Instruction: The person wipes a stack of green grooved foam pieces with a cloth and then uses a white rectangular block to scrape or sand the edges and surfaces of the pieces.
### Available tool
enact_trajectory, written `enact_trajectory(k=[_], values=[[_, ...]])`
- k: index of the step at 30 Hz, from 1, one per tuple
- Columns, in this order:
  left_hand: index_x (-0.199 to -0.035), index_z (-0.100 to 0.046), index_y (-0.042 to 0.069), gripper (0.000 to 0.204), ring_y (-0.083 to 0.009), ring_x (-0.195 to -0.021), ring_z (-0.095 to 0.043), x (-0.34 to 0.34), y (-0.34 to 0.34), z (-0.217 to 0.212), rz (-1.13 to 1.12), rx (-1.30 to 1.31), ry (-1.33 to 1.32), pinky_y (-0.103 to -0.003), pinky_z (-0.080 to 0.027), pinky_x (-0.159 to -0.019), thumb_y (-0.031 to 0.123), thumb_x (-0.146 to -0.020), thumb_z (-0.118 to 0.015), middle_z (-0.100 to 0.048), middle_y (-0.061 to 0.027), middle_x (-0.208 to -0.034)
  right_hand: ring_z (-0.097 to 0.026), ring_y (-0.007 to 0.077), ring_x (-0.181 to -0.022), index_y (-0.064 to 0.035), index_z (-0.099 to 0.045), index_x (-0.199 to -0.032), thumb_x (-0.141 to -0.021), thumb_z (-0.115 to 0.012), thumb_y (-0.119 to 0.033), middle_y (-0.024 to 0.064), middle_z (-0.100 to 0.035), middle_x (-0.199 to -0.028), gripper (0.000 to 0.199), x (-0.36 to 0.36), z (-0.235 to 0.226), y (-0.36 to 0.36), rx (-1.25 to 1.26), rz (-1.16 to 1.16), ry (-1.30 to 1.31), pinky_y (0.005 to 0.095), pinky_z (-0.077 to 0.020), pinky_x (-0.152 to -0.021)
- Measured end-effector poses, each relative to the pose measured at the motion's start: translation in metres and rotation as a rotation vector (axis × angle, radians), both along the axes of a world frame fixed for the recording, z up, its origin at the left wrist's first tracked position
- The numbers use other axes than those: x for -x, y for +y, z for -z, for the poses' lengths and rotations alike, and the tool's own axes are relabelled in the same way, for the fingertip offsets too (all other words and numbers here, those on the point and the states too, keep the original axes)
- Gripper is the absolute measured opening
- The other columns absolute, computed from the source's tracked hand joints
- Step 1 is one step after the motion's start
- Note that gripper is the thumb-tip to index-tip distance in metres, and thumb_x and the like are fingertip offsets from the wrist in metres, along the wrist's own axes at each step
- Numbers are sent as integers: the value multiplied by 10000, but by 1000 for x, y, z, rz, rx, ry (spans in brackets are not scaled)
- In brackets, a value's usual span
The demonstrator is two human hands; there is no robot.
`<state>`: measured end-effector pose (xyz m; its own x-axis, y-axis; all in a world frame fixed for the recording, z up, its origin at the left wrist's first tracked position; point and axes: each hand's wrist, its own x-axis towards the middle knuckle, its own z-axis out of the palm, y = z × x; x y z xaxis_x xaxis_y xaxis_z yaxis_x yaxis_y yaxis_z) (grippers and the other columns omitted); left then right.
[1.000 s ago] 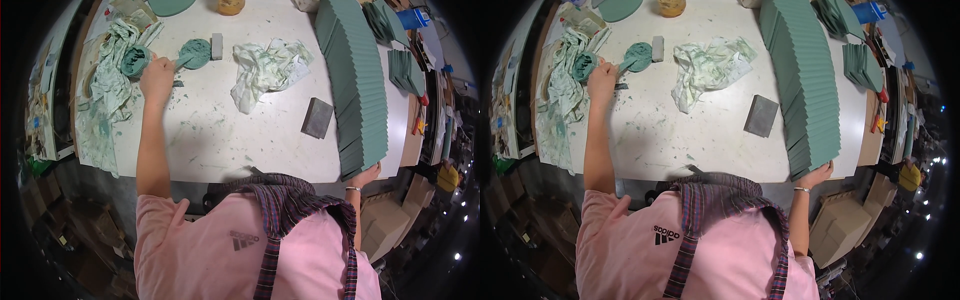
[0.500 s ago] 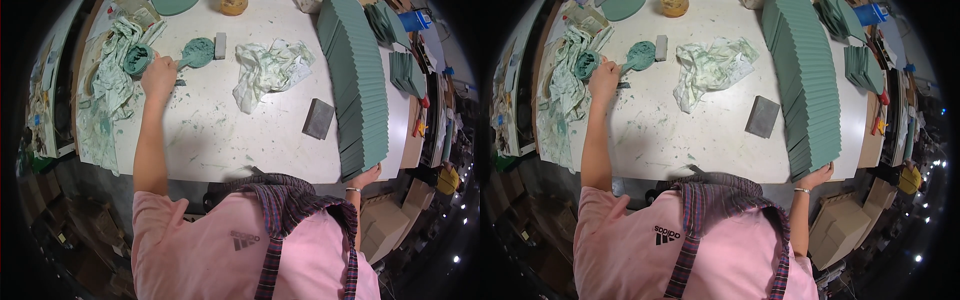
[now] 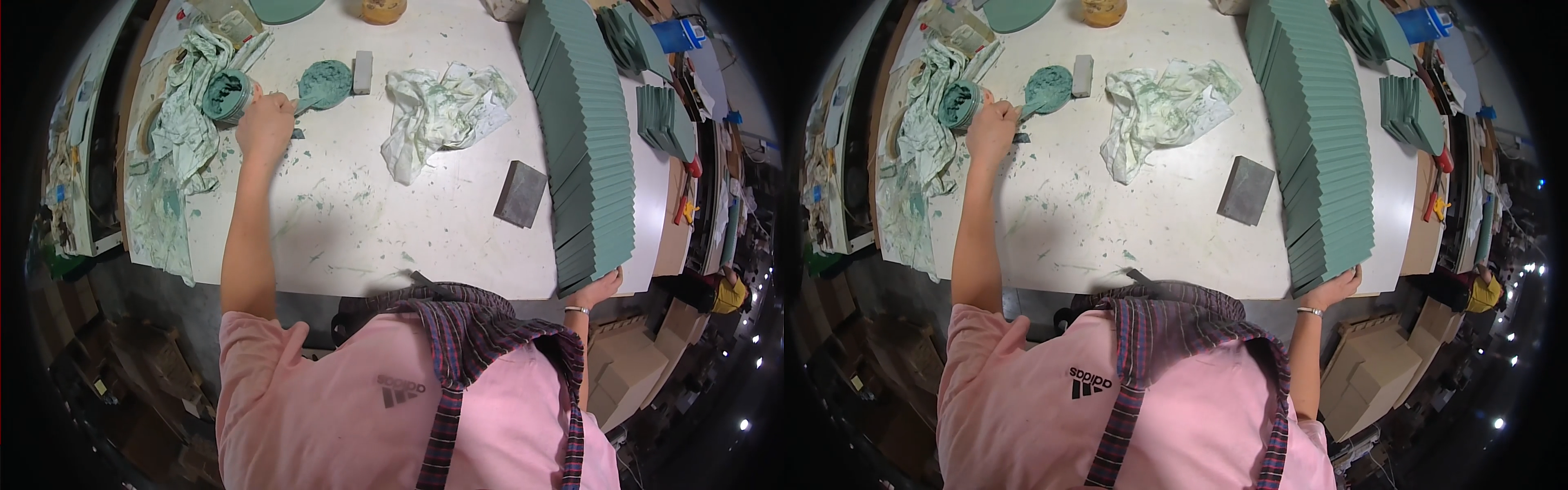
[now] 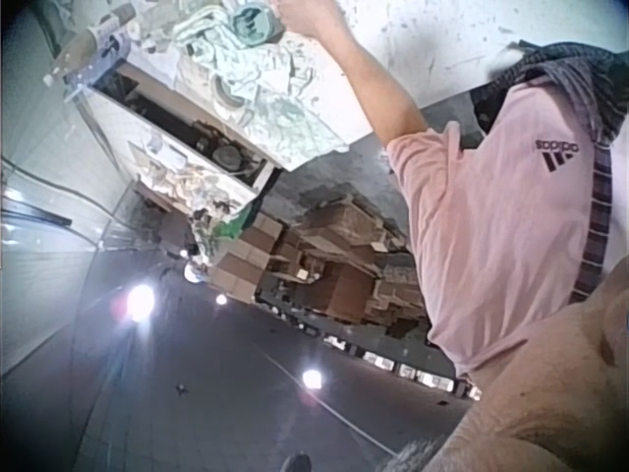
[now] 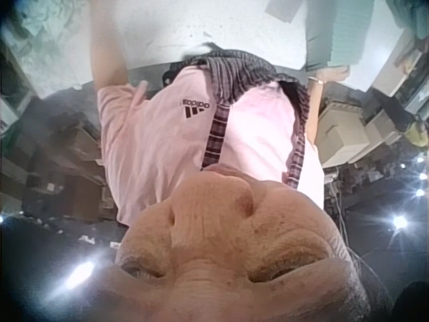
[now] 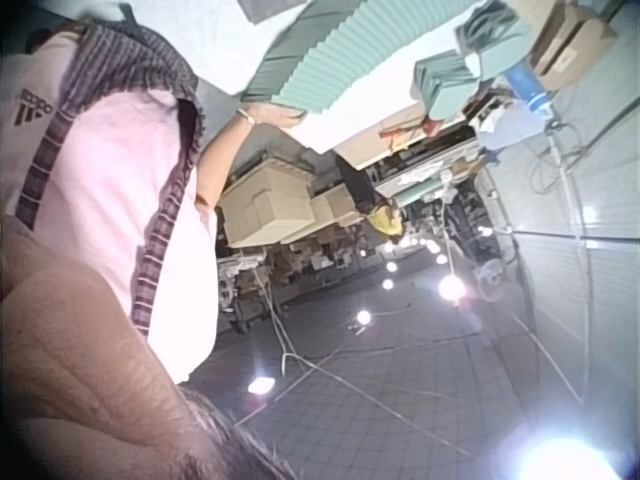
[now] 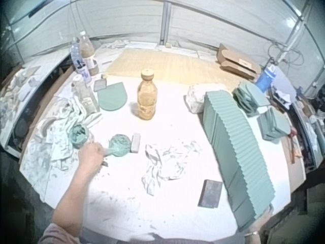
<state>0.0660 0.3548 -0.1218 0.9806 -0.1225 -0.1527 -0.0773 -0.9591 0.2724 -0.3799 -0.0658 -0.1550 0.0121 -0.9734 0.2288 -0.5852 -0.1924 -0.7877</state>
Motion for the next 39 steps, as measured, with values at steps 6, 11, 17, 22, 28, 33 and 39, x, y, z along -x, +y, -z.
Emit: enact_trajectory(k=[6,11,17,22,28,33,39], values=[[-837,-698,115,273,-387,-846,-647,-1,2,8,22,-18,-91,-476,-498,-750,357,-895,-586,-682,-164,-838,-482,308,-1163,66,-521,-1257,-941,-420,-266,201,-495,-1272,469,-3,-2,1,-17,14,-6,385,-375,-1012],[-859,-695,114,277,-388,-873,-645,-6,6,-9,-68,38,-40,-475,-498,-760,367,-891,-586,-689,-159,-888,-485,311,-1152,74,-524,-1250,-938,-420,-266,210,-501,-1267,473,4,4,-4,11,15,13,388,-375,-1009],[-830,-684,100,302,-392,-859,-646,-8,8,-3,-75,-42,-25,-476,-492,-739,379,-890,-585,-691,-150,-873,-511,313,-1117,96,-523,-1239,-939,-412,-252,212,-527,-1242,472,3,6,-4,18,12,-7,389,-389,-996],[-824,-692,108,292,-387,-871,-652,-10,7,-8,-107,27,-12,-472,-492,-736,371,-890,-583,-695,-153,-868,-519,306,-1105,98,-522,-1237,-940,-411,-243,205,-535,-1231,465,2,6,-4,14,0,-41,389,-399,-982],[-850,-700,103,287,-393,-879,-650,-4,3,-7,-67,-20,-6,-473,-494,-745,358,-892,-574,-699,-158,-890,-512,299,-1109,90,-521,-1243,-937,-413,-243,195,-524,-1234,465,2,4,-3,-5,19,-32,388,-401,-977],[-854,-694,99,280,-392,-862,-651,0,6,8,-39,-31,-115,-474,-495,-745,344,-901,-567,-695,-171,-886,-498,298,-1121,75,-525,-1244,-937,-411,-252,193,-510,-1238,463,6,8,-7,-11,26,-20,389,-390,-988],[-858,-698,97,279,-384,-866,-655,-3,-4,-13,-46,-6,-53,-469,-501,-747,344,-900,-573,-692,-165,-875,-473,306,-1154,63,-522,-1255,-941,-412,-265,200,-494,-1259,468,1,2,-2,6,11,-2,396,-372,-1009]])
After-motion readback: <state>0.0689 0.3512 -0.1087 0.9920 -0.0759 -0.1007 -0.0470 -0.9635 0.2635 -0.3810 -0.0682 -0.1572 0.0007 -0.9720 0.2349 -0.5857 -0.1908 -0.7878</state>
